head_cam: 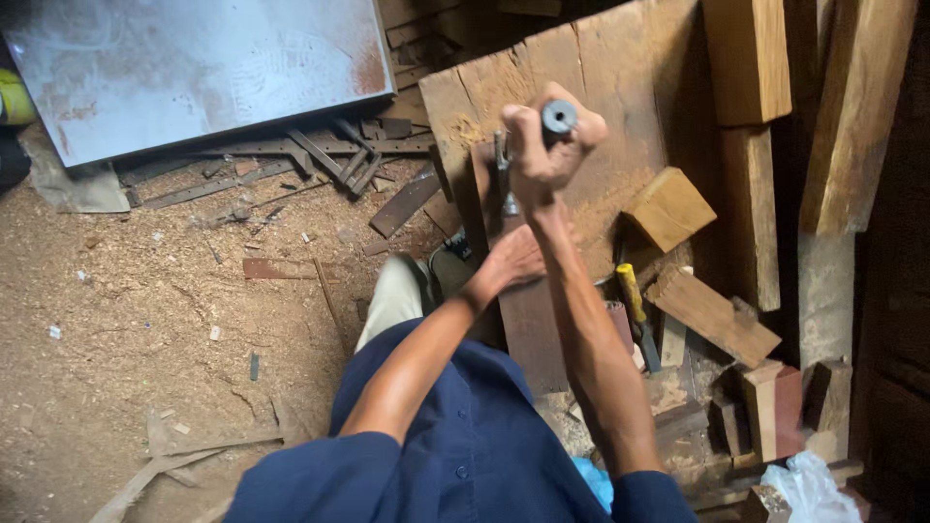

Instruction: The person hammers nails into a wooden plank using a claw hammer. They repeatedly pick nails from a blue plastic bag, position them on the plank, and strike them until flush. The plank is flipped and repositioned multiple times during the process.

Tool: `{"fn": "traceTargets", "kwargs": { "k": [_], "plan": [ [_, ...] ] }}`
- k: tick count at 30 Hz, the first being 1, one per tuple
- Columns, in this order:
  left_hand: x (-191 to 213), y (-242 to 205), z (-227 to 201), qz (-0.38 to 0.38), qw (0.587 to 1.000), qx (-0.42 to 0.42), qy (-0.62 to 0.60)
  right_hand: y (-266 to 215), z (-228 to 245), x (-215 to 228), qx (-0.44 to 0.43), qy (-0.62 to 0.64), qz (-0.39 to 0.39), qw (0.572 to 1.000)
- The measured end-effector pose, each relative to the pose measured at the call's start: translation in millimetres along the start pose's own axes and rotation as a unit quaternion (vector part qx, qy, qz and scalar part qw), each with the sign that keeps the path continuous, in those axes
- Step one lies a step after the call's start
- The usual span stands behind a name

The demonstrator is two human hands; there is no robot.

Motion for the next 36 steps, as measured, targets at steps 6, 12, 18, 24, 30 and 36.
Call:
{"fn": "traceTargets", "kwargs": {
  "k": [6,12,18,24,30,36],
  "plan": [
    [-64.4,-15.8,21.8,0.164,0.978,0.089,-0.091,-1.8,2.0,-9.7,0.002,-0.03,0.019,0.999],
    [-50.3,-15.4,35.2,0.146,0.983,0.107,-0.041,-19.0,20.8,-29.4,-0.073,-0.109,0.037,0.991],
    [-50.1,-19.1,29.8,0.145,0.986,0.087,-0.007,-24.3,29.0,-28.8,-0.067,-0.078,0.041,0.994],
    [-52.9,-12.6,29.1,0.135,0.99,0.037,0.031,-30.4,24.8,-29.3,-0.066,-0.083,0.041,0.994],
    [-61.7,-10.2,29.1,0.191,0.979,0.066,0.012,-44.7,22.1,-29.5,-0.07,-0.076,0.047,0.994],
    [-38.0,-12.3,8.5,0.185,0.978,0.094,-0.013,-42.1,43.8,-23.9,-0.063,-0.085,0.047,0.993]
  ]
}}
Point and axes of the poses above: each hand's wrist, its own y-axis towards the middle knuckle, its own x-axis out of the back of the hand, z = x × y, the point moved 9 cm from there along y, towards the middle knuckle, and after that the axes turned 11 degrees about z, right-handed, at the moved point
